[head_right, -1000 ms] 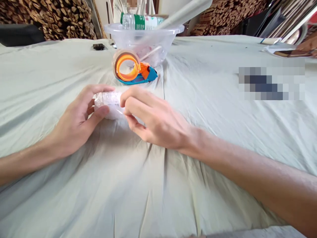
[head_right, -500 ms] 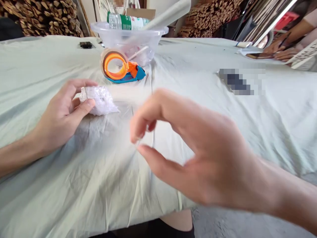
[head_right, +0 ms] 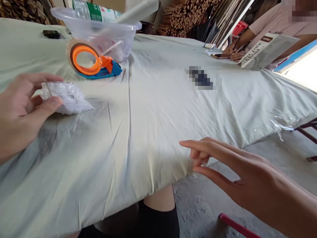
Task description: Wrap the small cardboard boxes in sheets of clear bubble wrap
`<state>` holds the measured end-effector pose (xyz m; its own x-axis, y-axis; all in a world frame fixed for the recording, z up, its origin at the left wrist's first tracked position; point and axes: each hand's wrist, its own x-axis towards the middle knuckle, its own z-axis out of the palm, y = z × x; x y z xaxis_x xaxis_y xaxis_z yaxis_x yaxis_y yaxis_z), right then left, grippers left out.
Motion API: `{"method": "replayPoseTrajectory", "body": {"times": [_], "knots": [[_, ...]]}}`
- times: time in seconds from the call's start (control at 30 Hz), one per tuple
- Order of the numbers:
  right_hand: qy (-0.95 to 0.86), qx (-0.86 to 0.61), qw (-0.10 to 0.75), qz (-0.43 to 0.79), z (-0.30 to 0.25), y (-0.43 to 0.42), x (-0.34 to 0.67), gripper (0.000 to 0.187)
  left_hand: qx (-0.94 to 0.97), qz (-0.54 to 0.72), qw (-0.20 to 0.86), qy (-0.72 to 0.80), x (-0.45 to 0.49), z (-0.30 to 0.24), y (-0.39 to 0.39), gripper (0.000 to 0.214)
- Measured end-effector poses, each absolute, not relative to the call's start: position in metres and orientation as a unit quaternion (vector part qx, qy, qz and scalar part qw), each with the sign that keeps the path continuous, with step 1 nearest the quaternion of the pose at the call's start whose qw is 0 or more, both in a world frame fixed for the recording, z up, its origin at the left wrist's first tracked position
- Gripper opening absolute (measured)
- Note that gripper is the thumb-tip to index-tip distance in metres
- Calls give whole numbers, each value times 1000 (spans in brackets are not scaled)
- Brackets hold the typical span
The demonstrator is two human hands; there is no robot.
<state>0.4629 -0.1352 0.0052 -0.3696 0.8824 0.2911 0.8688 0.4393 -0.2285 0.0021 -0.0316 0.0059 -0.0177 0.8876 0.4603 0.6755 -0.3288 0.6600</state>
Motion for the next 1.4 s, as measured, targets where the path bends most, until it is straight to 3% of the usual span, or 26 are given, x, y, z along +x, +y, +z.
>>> {"method": "replayPoseTrajectory", "body": {"times": [0.27,0.33,0.47,0.57,0.87,0.93,1.07,1.17,1.4], "knots": [[-856,-495,105,105,20,-93,471,61,695,421,118,571,2,5,-32,57],[-863,-495,67,79,27,-75,472,81,687,422,132,577,3,7,-33,54],[-868,-494,-48,9,42,-46,470,144,676,417,135,592,4,10,-34,52],[-884,-457,-99,4,46,-32,461,160,677,424,148,584,3,9,-34,53],[-942,-323,-41,-87,42,-17,456,151,675,443,218,548,5,9,-37,47],[-957,-280,16,-70,56,-12,443,132,677,447,208,546,5,9,-37,46],[-914,-358,178,-63,73,-1,364,66,707,452,157,520,1,6,-33,53],[-935,-234,252,-85,58,10,294,43,690,461,181,527,-2,3,-30,55],[-952,-69,263,-142,9,41,248,57,664,509,193,513,-1,3,-28,32]]}}
